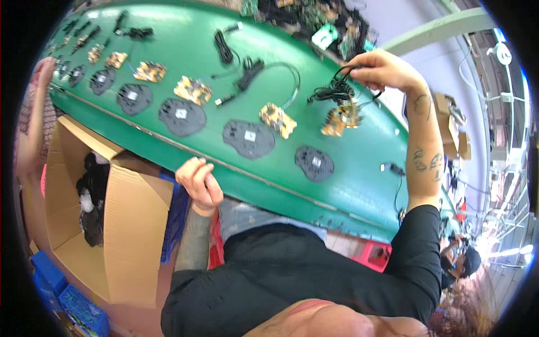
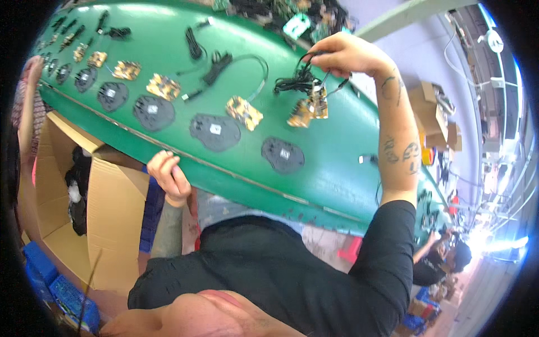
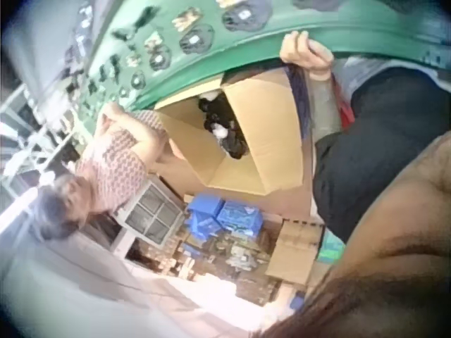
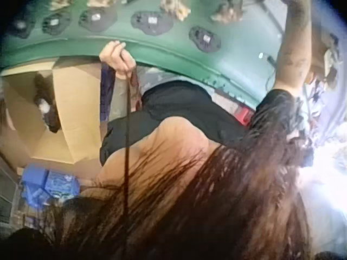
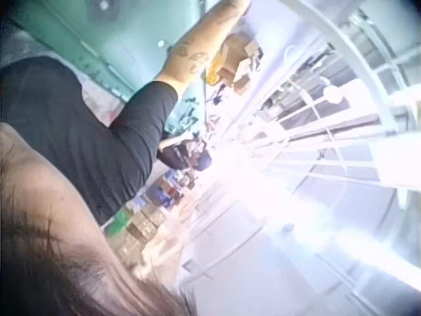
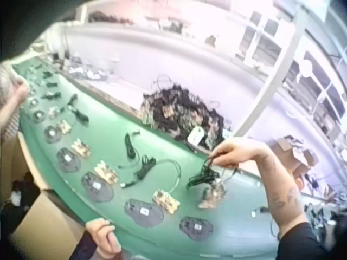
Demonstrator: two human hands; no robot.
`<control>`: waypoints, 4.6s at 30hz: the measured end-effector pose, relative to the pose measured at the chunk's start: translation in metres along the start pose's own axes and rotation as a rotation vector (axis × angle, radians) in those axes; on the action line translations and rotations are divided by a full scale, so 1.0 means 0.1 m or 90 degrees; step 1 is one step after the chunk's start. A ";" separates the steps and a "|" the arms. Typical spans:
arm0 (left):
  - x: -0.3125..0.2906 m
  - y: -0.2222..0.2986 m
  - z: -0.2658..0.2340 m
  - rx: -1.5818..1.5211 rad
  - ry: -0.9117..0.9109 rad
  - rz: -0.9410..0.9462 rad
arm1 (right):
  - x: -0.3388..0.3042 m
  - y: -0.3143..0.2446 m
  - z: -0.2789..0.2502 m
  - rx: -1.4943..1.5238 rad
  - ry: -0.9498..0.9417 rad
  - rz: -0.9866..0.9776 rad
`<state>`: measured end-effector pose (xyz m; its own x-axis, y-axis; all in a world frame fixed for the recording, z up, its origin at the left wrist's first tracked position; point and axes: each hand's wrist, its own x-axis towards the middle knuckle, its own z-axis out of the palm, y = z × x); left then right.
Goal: The person assembles computer mice on an assembly line by placing circuit boards onto mouse base plates by hand.
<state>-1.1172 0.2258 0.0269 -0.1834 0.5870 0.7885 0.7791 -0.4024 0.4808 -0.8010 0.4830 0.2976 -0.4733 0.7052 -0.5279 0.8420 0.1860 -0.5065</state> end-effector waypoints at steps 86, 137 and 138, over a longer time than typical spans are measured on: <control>1.05 0.93 1.28 -0.229 -0.805 0.256 | -1.10 0.91 2.52 0.262 0.486 -0.106; 0.74 1.12 1.00 -0.206 -0.577 0.196 | -0.97 0.91 2.60 0.020 0.444 -0.012; 0.74 1.07 0.95 -0.203 -0.576 0.199 | -0.98 0.92 2.61 0.021 0.447 -0.014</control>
<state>-0.9902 0.2928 0.1002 0.6289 0.6824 0.3726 0.4933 -0.7206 0.4873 -0.7447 0.2530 0.1248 -0.2014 0.9786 0.0426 0.8207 0.1923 -0.5381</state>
